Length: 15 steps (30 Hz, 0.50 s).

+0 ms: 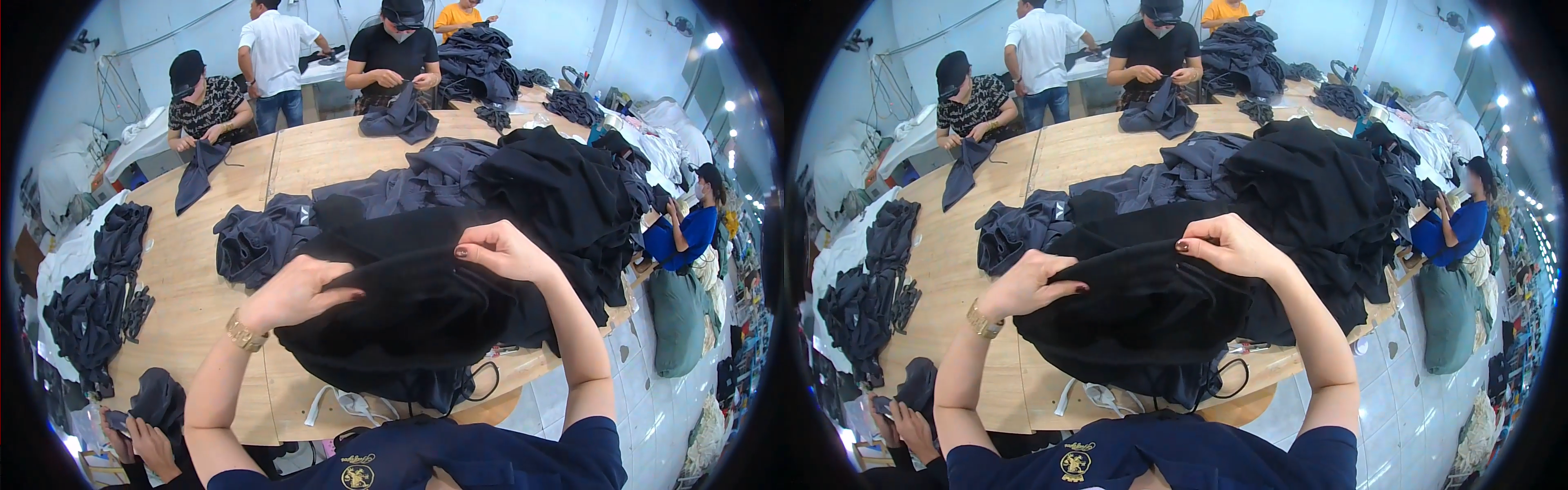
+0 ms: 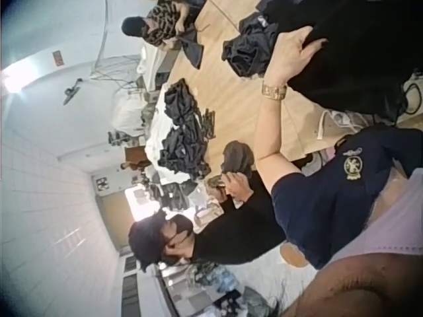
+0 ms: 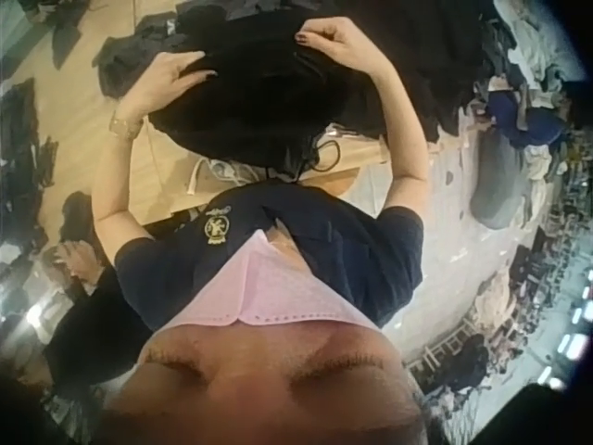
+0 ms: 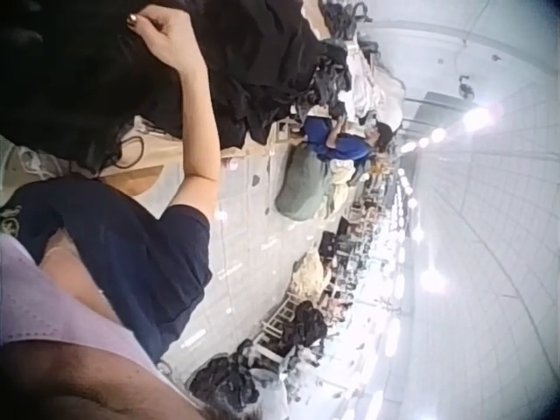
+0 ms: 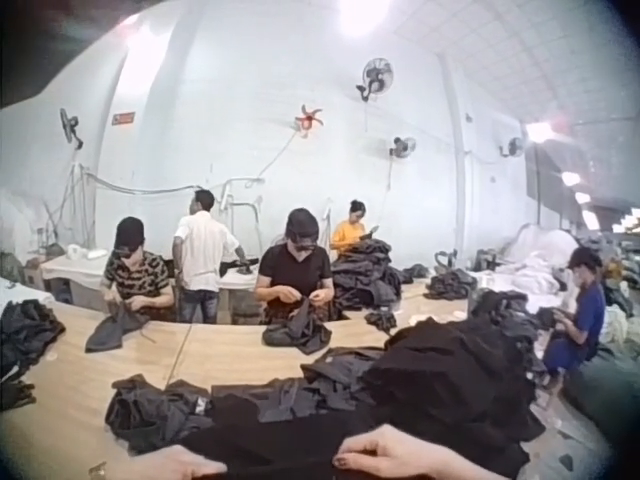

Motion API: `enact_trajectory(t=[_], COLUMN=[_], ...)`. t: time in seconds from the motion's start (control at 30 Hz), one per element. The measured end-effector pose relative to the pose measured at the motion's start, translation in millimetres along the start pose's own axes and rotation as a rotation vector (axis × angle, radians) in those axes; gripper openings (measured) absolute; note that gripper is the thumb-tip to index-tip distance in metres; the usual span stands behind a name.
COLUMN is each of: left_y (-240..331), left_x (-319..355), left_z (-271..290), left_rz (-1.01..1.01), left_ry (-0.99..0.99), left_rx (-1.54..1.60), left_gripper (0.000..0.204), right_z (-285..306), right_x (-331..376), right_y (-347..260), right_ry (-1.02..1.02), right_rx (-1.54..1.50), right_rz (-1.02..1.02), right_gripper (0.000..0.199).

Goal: Checking and sorting finished garments or garment components on a large industrial table.

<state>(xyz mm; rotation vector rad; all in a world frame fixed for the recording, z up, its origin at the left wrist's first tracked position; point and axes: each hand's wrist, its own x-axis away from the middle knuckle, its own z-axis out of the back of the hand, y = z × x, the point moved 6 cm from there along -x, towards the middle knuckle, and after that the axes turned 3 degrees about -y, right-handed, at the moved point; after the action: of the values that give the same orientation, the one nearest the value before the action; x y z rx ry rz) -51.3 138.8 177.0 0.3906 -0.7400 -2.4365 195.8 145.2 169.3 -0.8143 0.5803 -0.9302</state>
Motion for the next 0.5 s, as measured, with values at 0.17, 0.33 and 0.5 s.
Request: enact_trajectory(t=[0.17, 0.33, 0.5], left_y=[20.5, -9.9, -10.4], left_x=[-27.0, -7.4, 12.8], left_z=[-8.8, -7.3, -11.0], left_rz=[-0.057, 0.096, 0.107], left_ry=[0.014, -0.085, -0.219], left_rx=[-0.064, 0.295, 0.516], left_gripper=[0.018, 0.028, 0.032], right_z=[-29.8, -1.9, 3.0], right_x=[-9.2, -5.5, -6.2], right_y=[-77.0, -43.5, -50.9], right_ry=[0.032, -0.139, -0.183], right_rx=[0.486, 0.197, 0.062], right_rz=[0.462, 0.204, 0.181], right_gripper=[0.031, 0.022, 0.021])
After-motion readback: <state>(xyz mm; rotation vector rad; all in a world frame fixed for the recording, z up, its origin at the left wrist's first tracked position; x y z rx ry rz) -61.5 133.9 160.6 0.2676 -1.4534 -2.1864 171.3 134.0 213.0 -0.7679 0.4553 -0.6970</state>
